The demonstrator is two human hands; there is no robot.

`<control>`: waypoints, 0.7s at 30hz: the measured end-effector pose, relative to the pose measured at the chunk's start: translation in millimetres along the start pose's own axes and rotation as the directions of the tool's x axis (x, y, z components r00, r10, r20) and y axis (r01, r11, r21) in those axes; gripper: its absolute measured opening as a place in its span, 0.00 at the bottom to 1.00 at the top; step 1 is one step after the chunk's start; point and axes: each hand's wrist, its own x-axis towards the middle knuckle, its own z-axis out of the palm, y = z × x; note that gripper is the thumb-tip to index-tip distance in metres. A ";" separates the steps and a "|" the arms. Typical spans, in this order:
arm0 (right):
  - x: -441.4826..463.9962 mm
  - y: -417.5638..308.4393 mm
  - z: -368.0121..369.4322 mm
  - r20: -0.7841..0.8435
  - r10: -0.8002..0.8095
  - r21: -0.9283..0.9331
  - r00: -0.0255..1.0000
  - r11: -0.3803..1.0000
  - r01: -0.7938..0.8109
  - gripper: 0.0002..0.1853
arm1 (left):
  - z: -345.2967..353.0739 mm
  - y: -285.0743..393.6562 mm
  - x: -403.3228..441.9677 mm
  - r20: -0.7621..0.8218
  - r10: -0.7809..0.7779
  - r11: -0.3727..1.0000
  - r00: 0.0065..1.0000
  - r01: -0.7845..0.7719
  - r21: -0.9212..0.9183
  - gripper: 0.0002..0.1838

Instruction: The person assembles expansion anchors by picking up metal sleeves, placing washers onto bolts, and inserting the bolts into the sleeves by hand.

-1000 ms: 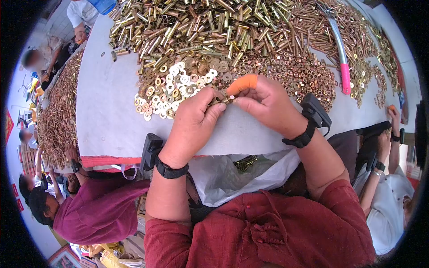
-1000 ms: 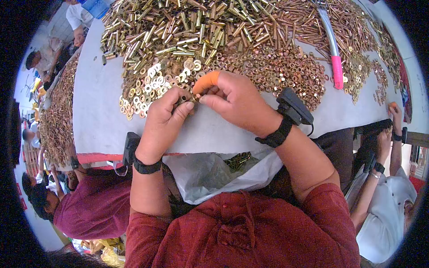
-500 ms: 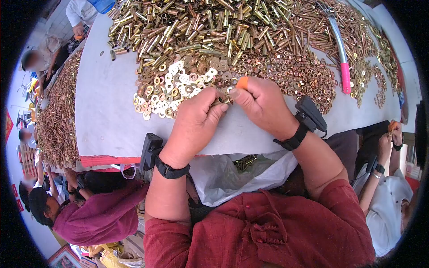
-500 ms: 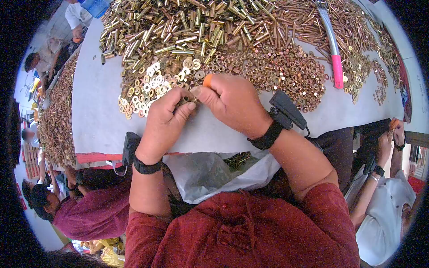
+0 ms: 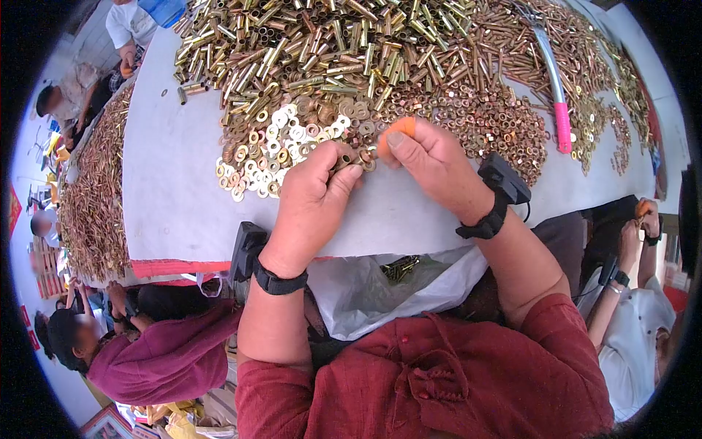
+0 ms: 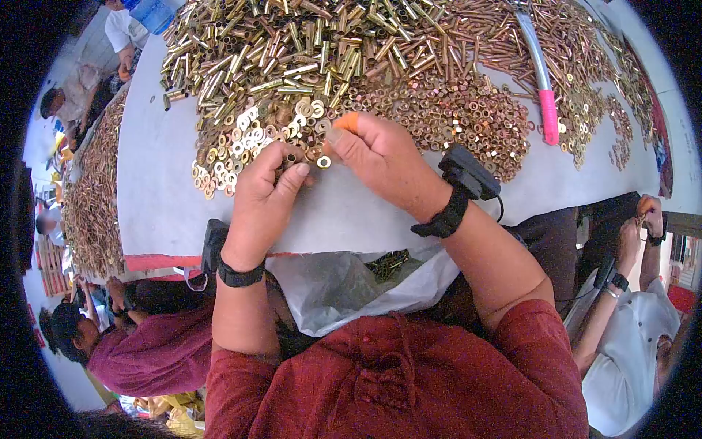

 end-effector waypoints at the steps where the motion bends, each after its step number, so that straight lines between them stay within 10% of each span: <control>1: 1.1 1.4 3.6 -0.031 -0.054 0.043 0.998 0.998 0.055 0.16 | 0.1 0.1 -0.1 0.003 0.000 1.000 1.000 0.000 -0.007 0.03; 14: -2.9 -4.2 -1.0 0.006 -0.006 -0.024 1.000 1.000 0.006 0.10 | -0.5 1.8 -0.4 0.027 0.004 0.999 1.000 -0.005 0.043 0.04; 17: 1.6 -8.4 -34.1 -0.170 -0.219 -0.427 0.961 0.895 0.128 0.12 | -5.8 5.4 0.4 0.188 0.077 0.993 0.979 -0.093 0.078 0.05; 21: 7.5 11.9 -100.4 -0.442 -0.559 -0.838 0.701 0.536 -0.100 0.15 | -5.2 6.1 -1.7 0.347 0.151 0.981 0.926 -0.183 0.063 0.08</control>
